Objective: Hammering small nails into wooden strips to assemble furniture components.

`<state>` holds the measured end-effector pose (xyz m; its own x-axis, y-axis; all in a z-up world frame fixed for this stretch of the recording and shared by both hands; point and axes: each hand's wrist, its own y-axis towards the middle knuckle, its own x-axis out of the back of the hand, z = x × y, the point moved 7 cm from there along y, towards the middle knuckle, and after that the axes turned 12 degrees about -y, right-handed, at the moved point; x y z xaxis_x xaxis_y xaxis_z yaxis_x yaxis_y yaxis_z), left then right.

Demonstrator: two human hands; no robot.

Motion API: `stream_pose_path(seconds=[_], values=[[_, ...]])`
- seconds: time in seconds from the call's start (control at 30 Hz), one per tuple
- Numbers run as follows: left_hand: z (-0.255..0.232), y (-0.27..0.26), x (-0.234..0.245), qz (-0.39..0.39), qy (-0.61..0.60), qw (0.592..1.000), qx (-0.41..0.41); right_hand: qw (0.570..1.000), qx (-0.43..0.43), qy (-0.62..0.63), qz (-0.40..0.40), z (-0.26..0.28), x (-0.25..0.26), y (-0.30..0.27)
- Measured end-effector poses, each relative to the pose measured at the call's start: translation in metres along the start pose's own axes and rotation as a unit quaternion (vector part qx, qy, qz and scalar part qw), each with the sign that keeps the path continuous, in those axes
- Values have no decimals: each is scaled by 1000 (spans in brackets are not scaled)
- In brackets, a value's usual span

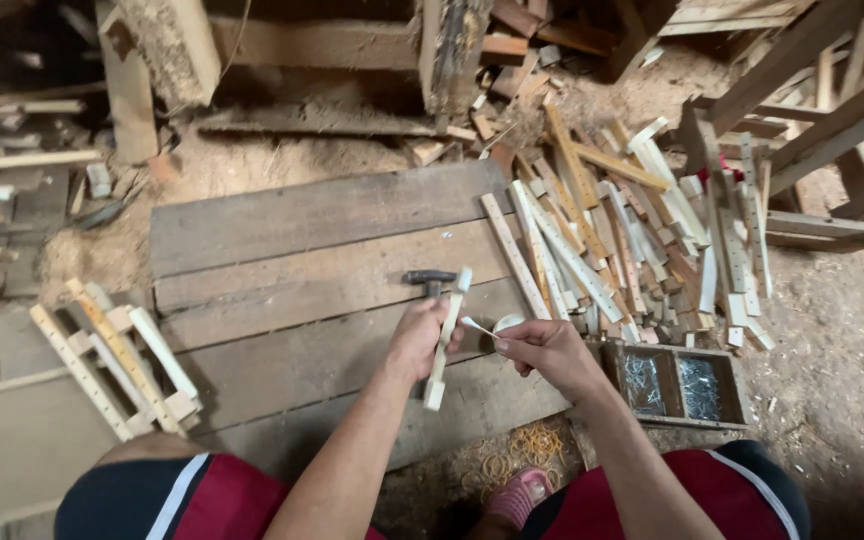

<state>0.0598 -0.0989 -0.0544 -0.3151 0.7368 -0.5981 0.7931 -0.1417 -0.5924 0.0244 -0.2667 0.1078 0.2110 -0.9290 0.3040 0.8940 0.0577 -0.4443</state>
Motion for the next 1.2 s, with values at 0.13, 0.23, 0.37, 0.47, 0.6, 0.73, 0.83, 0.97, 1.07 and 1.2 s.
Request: stream_pose_path(seconds=[0.13, 0.23, 0.37, 0.47, 0.6, 0.73, 0.83, 0.97, 1.07, 1.2], values=[[-32, -14, 2, -33, -39, 999, -18, 993, 48, -53, 96, -13, -17, 0], [-41, -14, 1, -38, -63, 997, -36, 987, 64, -48, 136, -6, -33, -7], [-39, -10, 5, -40, -85, 995, -35, 978, 80, -80, 177, -1, -47, -13], [-41, -7, 5, -37, -95, 994, -40, 975, 81, -90, 184, -4, -49, -7], [-41, -12, 4, -39, -95, 994, -43, 972, 78, -98, 196, -4, -50, -12], [-34, -4, 8, -38, -100, 993, -41, 977, 71, -90, 182, -8, -45, -6], [-36, 1, 8, -39, -96, 994, -42, 973, 58, -98, 200, -12, -46, -3], [-33, 1, 9, -39, -102, 993, -36, 976, 60, -97, 188, -18, -43, 2], [-34, -2, 10, -40, -98, 994, -39, 974, 48, -96, 200, -19, -42, -2], [-31, -1, 4, -44, -84, 995, -38, 988, 40, -138, 57, 4, 20, 2]])
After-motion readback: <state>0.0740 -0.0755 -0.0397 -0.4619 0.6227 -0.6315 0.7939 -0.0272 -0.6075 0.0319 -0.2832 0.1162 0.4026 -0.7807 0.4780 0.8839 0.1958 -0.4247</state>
